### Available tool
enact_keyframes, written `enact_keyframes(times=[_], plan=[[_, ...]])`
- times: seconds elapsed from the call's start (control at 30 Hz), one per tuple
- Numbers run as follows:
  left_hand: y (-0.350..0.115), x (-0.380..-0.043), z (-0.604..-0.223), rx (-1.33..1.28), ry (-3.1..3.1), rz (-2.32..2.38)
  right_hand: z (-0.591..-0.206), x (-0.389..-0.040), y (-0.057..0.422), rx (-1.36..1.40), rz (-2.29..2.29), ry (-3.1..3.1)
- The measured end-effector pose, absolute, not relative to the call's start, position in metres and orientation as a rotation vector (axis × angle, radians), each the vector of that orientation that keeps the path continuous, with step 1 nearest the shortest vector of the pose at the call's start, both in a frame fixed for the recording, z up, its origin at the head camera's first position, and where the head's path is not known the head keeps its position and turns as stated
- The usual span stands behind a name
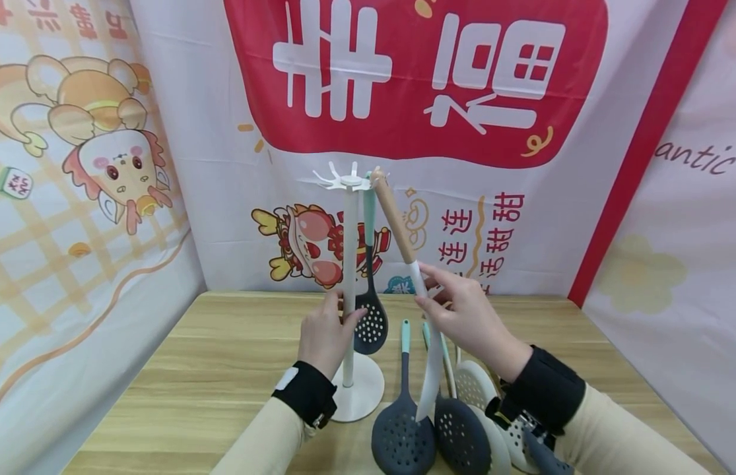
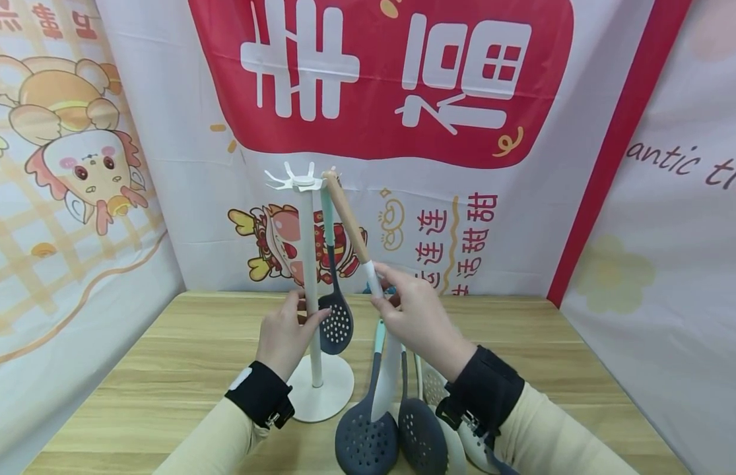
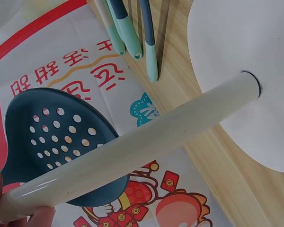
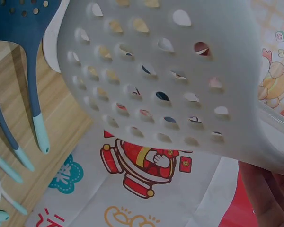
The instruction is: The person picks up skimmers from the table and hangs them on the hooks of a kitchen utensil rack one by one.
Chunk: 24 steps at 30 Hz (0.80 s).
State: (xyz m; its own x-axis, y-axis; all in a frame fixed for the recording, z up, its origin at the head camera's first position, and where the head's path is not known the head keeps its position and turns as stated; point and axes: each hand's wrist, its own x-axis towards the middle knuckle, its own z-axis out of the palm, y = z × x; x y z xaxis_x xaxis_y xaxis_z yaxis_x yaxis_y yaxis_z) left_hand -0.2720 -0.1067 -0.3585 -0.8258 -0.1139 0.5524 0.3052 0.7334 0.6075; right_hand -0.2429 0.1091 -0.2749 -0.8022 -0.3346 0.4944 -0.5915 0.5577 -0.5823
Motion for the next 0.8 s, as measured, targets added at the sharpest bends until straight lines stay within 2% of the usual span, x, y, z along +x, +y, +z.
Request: enact_keyframes(times=[0.8], plan=[[-0.103,-0.268,-0.362,-0.13,-2.358,-0.917,-0.295,-0.266,0.088,0.713,1.1,-2.53]])
